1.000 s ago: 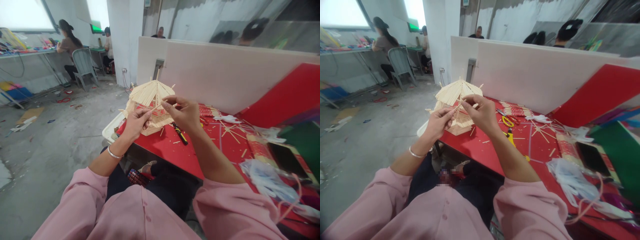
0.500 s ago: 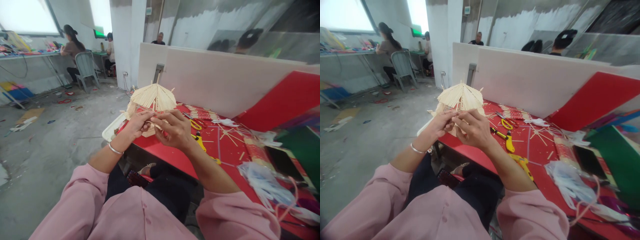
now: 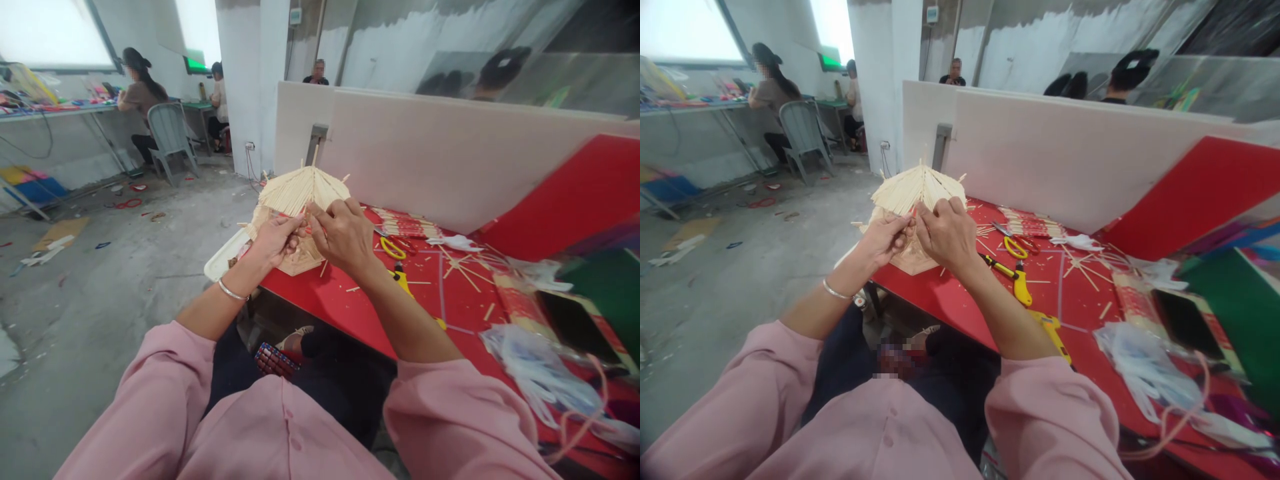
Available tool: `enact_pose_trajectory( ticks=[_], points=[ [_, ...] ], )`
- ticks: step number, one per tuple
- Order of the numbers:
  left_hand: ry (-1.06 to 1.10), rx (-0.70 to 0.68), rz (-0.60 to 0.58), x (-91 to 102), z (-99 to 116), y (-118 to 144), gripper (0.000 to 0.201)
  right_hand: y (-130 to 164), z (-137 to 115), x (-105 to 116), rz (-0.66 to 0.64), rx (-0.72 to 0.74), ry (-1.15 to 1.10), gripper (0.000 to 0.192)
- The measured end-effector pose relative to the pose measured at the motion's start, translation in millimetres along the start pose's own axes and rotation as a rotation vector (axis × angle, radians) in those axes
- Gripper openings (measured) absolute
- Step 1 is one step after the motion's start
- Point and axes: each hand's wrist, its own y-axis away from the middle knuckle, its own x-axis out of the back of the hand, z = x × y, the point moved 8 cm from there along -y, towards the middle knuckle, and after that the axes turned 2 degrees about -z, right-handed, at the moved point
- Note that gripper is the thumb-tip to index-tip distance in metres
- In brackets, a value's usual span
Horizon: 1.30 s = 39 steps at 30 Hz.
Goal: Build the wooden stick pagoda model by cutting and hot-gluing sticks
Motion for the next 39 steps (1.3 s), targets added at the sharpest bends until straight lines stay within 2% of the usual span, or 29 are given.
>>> enact_pose_trajectory(
  ticks=[7, 12, 16, 22, 31, 39],
  points=[
    [-0.029, -0.051, -0.007, 6.8, -1.4, -7.7, 0.031, -4.7, -1.6, -2.6, -0.032, 0.024, 0.027, 0.052],
    [-0.013, -0.062, 0.012, 10.9, 2.1, -4.3, 0.02, -4.8, -2.6, -3.5, -0.032, 0.024, 0.041, 0.052],
    [0.002, -0.062, -0.006, 12.5, 2.1, -2.5, 0.018, -5.0, -3.0, -3.4, -0.029, 0.015, 0.074, 0.052],
    [0.048, -0.009, 0.013, 15.6, -2.3, -4.3, 0.015, -5.9, -3.7, -2.9, -0.054, 0.016, 0.064, 0.053],
    [0.072, 0.04, -0.028, 13.2, -5.2, -4.2, 0.014, -5.6, -2.7, -2.7, -0.058, 0.015, 0.036, 0.05],
    [0.09, 0.081, -0.027, 8.3, -4.1, 0.8, 0.022, -5.9, -3.3, -3.2, -0.064, 0.007, 0.036, 0.052]
  ],
)
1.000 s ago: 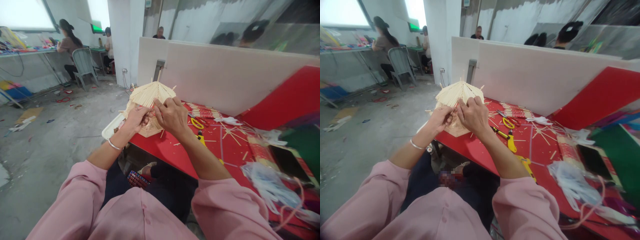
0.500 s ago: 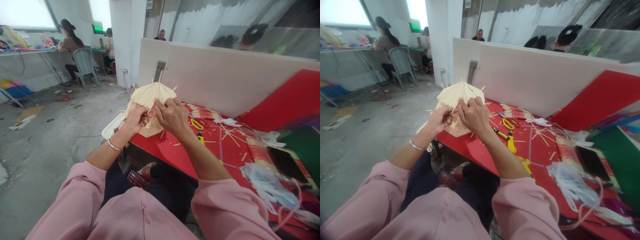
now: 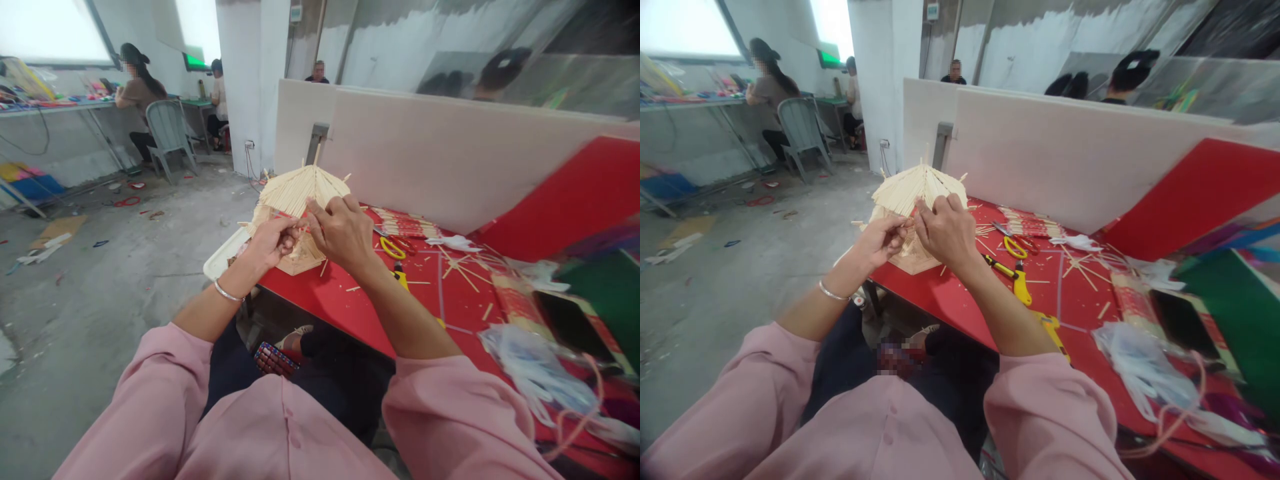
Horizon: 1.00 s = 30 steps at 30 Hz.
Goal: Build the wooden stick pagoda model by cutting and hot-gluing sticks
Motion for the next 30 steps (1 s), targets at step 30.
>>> enact_pose_trajectory(
  ticks=[30],
  points=[
    [0.001, -0.061, -0.015, 1.2, 0.3, -1.9, 0.021, 0.5, 0.6, -1.8, 0.011, -0.003, 0.001, 0.05]
  ],
)
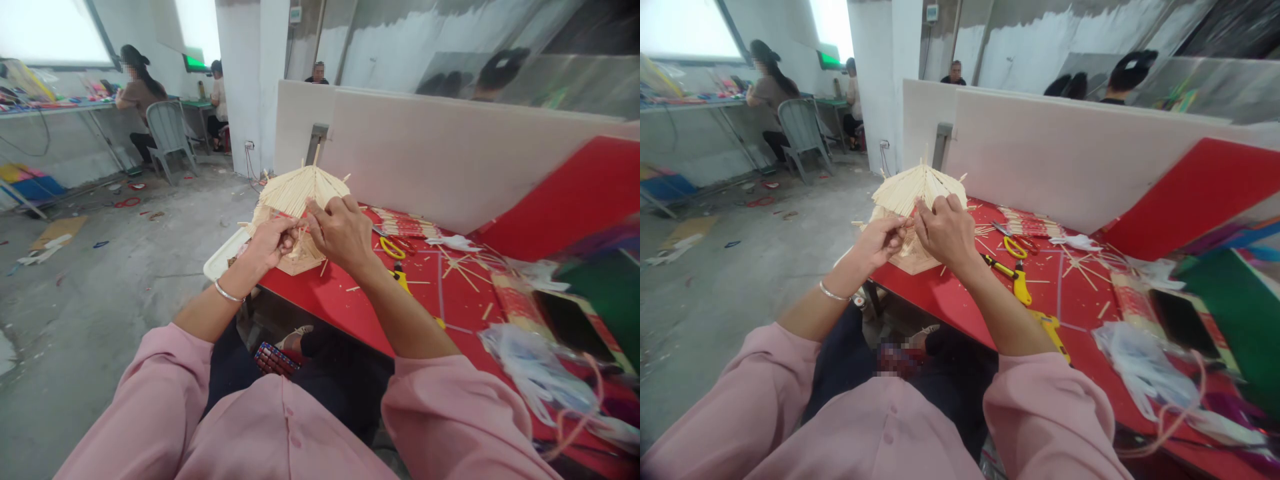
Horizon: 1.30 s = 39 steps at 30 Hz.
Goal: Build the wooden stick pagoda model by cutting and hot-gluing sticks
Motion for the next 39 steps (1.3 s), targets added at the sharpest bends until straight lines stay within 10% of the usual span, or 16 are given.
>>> enact_pose_trajectory(
  ticks=[9, 16, 22, 27, 32, 39],
  points=[
    [-0.055, -0.064, 0.008, 4.8, 4.6, 14.6, 0.014, 21.8, 14.2, 26.5, 0.021, -0.108, -0.088, 0.052],
    [-0.166, -0.006, -0.16, -28.2, -56.5, 65.7, 0.01, 186.7, 98.4, 29.6, -0.095, -0.637, -0.13, 0.046],
    [-0.166, 0.11, -0.111, -62.2, -136.4, 44.2, 0.016, 304.5, 146.2, 15.3, -0.388, -0.871, -0.086, 0.05],
    [-0.133, 0.102, -0.046, -72.1, -168.5, 24.2, 0.015, 254.7, 149.8, -34.9, -0.476, -0.786, -0.19, 0.053],
    [-0.126, 0.003, -0.019, -66.1, -162.3, 8.2, 0.015, 176.6, 151.9, -127.8, -0.877, -0.615, -0.123, 0.114],
    [-0.124, -0.047, -0.041, -59.0, -157.3, -8.0, 0.021, 157.7, 174.6, -139.6, -1.037, -0.633, -0.172, 0.062]
  ],
)
